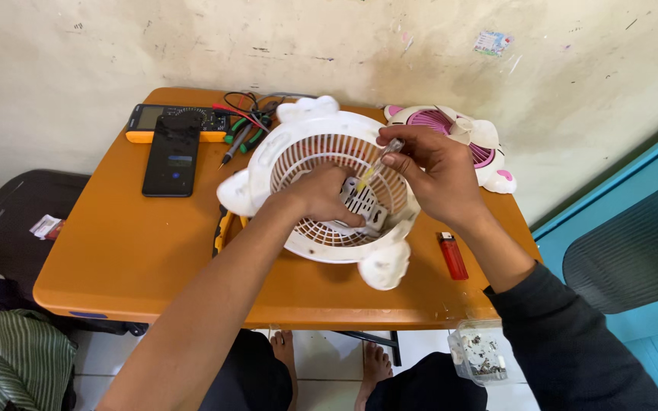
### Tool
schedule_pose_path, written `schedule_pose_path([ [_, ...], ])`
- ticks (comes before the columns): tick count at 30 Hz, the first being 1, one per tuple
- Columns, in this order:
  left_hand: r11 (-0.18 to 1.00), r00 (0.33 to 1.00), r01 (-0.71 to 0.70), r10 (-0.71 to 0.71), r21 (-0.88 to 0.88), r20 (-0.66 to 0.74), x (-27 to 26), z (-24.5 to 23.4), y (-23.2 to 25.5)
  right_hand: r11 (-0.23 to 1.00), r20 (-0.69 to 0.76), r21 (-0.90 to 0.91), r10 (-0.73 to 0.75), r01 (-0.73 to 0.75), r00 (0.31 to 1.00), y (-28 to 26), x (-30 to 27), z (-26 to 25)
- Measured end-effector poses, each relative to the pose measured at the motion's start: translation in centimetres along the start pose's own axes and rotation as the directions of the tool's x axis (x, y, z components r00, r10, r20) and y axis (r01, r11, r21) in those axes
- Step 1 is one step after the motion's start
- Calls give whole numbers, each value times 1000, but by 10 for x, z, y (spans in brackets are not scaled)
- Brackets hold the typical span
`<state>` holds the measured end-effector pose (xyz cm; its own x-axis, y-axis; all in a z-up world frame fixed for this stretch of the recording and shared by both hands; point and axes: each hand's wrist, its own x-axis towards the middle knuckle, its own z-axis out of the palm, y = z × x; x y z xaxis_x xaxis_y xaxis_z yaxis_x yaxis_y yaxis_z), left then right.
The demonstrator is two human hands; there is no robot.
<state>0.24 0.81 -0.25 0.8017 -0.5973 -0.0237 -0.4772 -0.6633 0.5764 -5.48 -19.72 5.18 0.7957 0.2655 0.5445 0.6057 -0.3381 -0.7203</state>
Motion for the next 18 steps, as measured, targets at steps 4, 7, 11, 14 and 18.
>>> schedule_pose_path([
  [4,998,1000,-29,29,50,-2,-7,1,-2,996,40,-93,23,-19,999,-9,0,1],
  [7,999,996,-24,20,46,87,-13,-1,-4,995,88,-96,36,-28,995,-13,2,5],
  [11,982,982,-185,186,41,-16,-19,-7,-9,970,211,-244,38,15,977,-23,8,10],
  [14,988,988,-152,152,-11,-6,-23,-10,-18,938,300,-340,33,75,953,-36,21,10],
  [18,985,986,-160,156,-67,-59,-28,-4,-27,748,458,-648,232,144,858,-46,48,16],
])
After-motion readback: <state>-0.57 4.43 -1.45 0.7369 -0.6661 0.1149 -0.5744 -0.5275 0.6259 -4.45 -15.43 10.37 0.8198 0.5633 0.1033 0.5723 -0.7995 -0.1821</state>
